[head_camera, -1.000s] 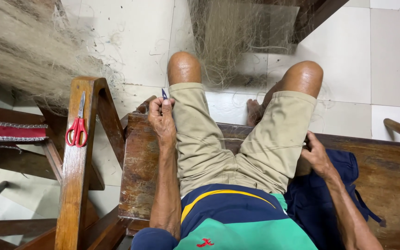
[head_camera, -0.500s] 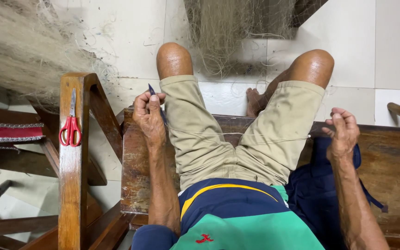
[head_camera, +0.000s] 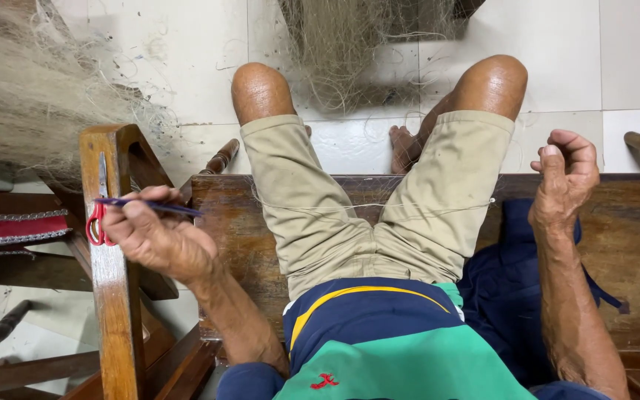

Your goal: Repairing a fine mesh fishing net using a netting tool and scissors

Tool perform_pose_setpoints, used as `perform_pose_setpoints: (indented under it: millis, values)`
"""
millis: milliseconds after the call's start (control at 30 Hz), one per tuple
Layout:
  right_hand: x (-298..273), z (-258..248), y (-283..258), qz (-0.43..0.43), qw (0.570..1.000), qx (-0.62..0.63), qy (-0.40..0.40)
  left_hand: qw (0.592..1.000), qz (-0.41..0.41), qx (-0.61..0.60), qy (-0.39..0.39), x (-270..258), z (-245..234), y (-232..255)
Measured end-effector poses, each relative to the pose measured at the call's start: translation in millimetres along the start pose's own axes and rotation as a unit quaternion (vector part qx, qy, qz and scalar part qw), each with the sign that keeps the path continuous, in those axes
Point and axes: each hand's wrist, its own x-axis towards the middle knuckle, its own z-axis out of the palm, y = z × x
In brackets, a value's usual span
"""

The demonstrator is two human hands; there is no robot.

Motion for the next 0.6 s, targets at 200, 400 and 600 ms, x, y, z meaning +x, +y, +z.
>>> perform_pose_setpoints:
  millis: [200, 400, 600]
  values:
    - [-3.6, 12.4, -10.9, -0.063, 0.997, -0.021, -0.043, 0.994, 0.033, -0.064, 0.077, -5.9, 3.7, 39.3]
    - [-21.3, 27.1, -47.2, -0.124, 0.986, -0.069, -0.084, 0.991, 0.018, -0.126, -0.039, -31.7, 6.2, 47.5]
    - [-71.5, 79.5, -96.6, -0.1, 0.981, 0.029, -0.163, 0.927, -0.122, -0.301, -0.19, -82.7, 76.0, 58.2]
